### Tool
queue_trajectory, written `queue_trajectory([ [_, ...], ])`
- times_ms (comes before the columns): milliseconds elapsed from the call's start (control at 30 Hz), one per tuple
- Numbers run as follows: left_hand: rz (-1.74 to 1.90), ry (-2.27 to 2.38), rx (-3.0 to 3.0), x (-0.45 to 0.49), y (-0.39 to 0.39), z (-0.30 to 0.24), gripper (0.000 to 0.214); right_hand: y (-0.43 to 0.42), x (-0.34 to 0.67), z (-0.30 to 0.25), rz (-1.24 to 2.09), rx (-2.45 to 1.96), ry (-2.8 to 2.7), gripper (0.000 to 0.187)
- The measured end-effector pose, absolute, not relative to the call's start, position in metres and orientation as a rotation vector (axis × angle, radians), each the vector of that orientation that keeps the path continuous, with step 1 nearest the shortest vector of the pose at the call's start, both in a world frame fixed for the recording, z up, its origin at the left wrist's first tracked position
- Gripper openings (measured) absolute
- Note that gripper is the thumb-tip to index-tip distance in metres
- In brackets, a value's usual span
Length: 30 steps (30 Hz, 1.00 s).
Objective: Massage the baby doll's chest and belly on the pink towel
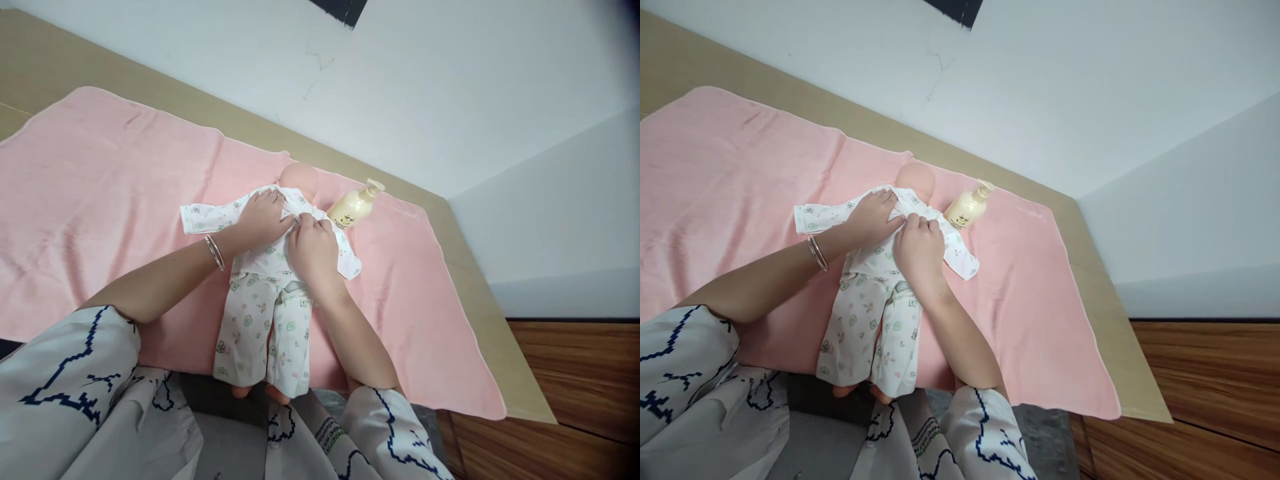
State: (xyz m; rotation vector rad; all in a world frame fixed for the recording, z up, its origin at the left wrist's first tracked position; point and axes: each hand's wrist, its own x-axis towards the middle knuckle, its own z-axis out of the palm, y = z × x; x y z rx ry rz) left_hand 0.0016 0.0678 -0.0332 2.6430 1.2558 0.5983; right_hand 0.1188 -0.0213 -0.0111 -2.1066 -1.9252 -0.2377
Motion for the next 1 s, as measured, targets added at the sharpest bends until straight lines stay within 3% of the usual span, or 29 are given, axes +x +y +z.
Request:
queue_trajectory([
  [133,0.544,1.358,2.637,0.005,0.053,-0.028,0.059,-0.012,0.124,-0.014,-0.105,-2.099,-1.843,0.029],
  [367,0.471,1.380,2.847,0.008,0.013,-0.015,0.049,0.009,0.152,-0.026,0.061,-1.947,-1.777,0.033],
  [533,0.499,1.290,2.787,0.005,0.023,-0.015,0.041,0.003,0.146,-0.023,-0.021,-1.944,-1.802,0.033],
  [733,0.677,1.360,2.538,0.000,0.063,-0.036,0.047,-0.026,0.111,-0.013,-0.287,-2.084,-1.937,0.025],
  [1000,0.673,1.337,2.639,0.009,0.036,-0.031,0.052,0.000,0.140,-0.021,-0.034,-1.972,-1.764,0.036],
])
